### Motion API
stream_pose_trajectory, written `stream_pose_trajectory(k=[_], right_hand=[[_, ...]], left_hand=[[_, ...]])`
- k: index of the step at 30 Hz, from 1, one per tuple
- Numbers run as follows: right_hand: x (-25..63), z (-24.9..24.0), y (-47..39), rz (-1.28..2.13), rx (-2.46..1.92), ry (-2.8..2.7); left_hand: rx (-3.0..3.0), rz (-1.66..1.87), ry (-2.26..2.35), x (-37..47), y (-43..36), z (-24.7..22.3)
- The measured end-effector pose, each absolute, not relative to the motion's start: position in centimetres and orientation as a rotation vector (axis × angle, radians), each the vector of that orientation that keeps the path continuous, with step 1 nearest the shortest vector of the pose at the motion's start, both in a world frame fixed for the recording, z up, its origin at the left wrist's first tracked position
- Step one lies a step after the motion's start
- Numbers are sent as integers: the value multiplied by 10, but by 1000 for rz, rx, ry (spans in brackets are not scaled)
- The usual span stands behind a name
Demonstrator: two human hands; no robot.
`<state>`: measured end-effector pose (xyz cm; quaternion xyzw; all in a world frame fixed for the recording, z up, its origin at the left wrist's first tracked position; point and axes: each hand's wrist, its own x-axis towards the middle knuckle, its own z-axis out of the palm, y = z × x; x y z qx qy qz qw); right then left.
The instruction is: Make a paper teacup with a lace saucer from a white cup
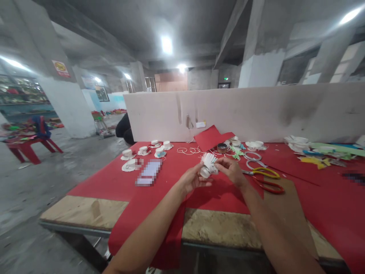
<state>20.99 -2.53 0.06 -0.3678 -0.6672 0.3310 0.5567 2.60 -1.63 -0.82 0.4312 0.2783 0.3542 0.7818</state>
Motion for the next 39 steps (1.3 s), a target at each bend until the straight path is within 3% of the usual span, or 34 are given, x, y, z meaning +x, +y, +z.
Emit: stream_pose_trajectory(k=[9,39], right_hand=[[220,-2,-20,1087,-778,-1636],[222,4,-27,1177,-882,-1697]], left_hand=[[1175,1018,660,29,-19,-8],[1536,1180,824,32,-21,-12]])
